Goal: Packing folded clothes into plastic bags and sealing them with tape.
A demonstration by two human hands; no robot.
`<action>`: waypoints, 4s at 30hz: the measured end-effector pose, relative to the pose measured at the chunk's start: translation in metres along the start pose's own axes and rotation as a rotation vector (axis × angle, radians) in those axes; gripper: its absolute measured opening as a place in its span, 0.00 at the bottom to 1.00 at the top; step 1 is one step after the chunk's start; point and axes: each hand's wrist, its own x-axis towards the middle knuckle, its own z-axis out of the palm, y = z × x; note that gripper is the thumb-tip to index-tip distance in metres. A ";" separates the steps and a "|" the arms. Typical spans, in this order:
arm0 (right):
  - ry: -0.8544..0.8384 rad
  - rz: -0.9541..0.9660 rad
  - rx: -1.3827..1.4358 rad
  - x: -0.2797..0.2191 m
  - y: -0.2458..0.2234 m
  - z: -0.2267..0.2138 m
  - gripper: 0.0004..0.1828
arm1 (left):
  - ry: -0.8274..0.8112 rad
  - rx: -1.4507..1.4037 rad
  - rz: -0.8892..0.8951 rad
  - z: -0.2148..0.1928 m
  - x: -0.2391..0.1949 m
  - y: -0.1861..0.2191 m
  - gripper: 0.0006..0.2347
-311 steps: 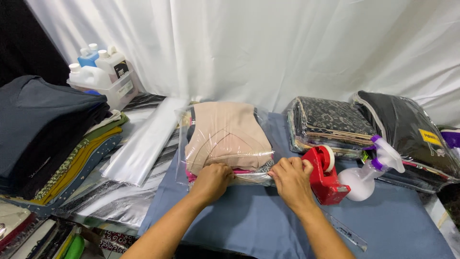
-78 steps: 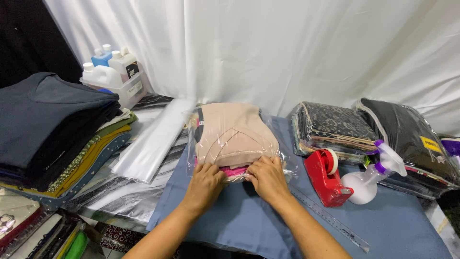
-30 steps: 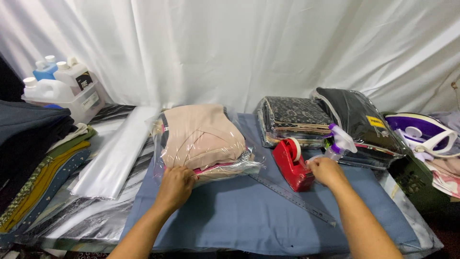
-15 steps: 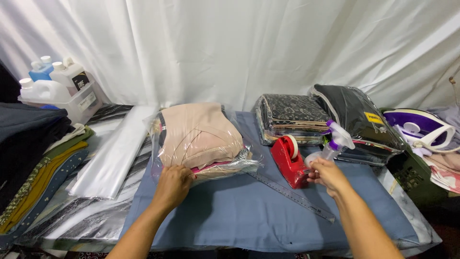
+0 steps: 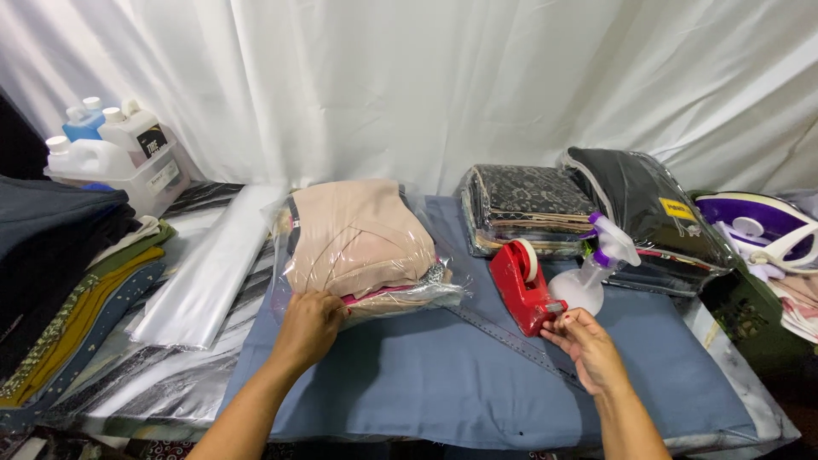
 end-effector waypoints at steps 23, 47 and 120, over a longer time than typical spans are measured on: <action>0.074 -0.521 -1.434 -0.028 -0.061 0.131 0.06 | 0.022 -0.040 0.007 0.003 0.002 -0.008 0.06; -0.876 -1.362 -2.027 0.038 -0.022 0.333 0.10 | 0.041 0.000 0.056 0.016 0.002 -0.017 0.05; -0.420 -1.110 -1.290 0.008 0.001 0.363 0.04 | 0.080 -0.031 -0.135 -0.012 -0.011 -0.033 0.08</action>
